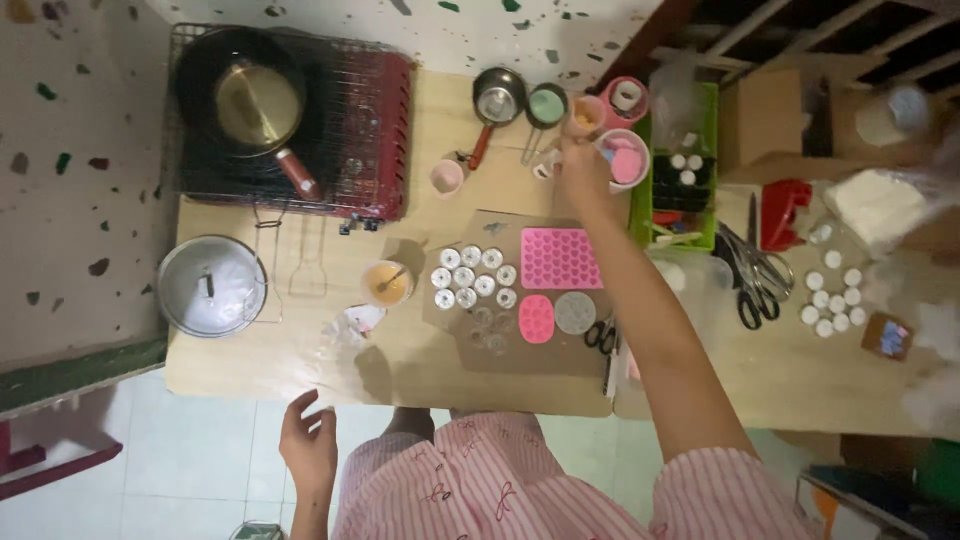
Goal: Packaging finished wax products and preparing a new batch by adding fragrance and mixing.
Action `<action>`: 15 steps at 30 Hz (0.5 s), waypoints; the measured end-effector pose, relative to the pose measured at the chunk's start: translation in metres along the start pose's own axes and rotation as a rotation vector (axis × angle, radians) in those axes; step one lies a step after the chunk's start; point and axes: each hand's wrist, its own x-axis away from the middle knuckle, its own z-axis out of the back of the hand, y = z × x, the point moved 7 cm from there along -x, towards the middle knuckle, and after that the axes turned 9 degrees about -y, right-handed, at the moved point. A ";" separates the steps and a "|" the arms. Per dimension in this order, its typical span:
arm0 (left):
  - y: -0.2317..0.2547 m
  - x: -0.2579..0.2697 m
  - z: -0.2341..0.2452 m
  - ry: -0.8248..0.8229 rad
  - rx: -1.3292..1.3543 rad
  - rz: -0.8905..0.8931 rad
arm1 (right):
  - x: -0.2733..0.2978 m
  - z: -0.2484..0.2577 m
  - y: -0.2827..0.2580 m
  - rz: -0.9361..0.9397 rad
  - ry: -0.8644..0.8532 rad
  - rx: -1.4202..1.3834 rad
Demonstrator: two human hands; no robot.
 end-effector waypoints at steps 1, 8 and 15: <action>-0.009 0.004 0.003 0.012 0.002 0.003 | -0.016 -0.025 0.019 0.011 0.000 -0.004; -0.064 0.033 0.020 0.084 0.057 0.168 | -0.031 0.021 -0.008 -0.099 0.025 -0.115; -0.084 0.029 0.011 0.081 0.115 0.111 | -0.010 0.074 0.018 -0.045 0.352 -0.220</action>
